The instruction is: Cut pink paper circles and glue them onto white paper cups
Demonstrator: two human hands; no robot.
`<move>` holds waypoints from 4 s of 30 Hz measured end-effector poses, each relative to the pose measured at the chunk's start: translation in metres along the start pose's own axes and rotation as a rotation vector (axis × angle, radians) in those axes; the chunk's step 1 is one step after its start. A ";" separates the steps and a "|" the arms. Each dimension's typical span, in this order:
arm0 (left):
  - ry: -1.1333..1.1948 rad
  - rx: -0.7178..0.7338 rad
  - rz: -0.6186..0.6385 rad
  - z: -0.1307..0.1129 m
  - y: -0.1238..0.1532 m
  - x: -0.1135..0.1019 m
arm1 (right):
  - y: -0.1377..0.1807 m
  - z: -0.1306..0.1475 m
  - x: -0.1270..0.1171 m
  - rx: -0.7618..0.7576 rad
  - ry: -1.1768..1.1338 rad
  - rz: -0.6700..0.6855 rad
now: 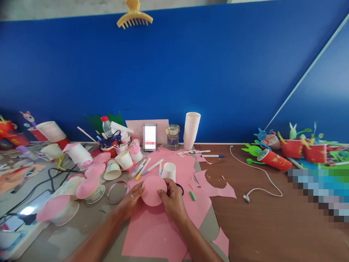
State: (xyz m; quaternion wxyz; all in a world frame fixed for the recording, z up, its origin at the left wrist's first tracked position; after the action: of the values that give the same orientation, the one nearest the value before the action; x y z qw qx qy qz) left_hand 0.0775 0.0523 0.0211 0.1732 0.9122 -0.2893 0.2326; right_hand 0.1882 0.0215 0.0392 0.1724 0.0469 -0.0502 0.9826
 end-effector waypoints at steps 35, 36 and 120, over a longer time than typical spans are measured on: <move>0.503 0.152 -0.366 -0.032 -0.010 -0.065 | -0.020 0.011 -0.018 -0.506 0.728 -0.268; 0.518 0.173 -0.382 -0.035 -0.010 -0.069 | -0.017 0.011 -0.009 -0.529 0.738 -0.222; 0.030 0.311 -0.337 -0.031 0.003 -0.028 | 0.017 -0.003 0.023 -0.072 0.233 0.190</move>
State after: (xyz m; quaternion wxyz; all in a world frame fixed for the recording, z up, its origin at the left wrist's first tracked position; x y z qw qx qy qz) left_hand 0.0453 0.0769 0.0330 0.0714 0.9599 -0.0910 0.2555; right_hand 0.1609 0.0133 0.0375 0.0850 -0.0785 -0.0691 0.9909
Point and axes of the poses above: each hand's wrist, its own y-axis away from the middle knuckle, its own x-axis out of the palm, z = x × y, the point moved 10 cm from there along -y, towards the middle knuckle, and after that the axes turned 5 degrees about -z, right-handed, at the moved point
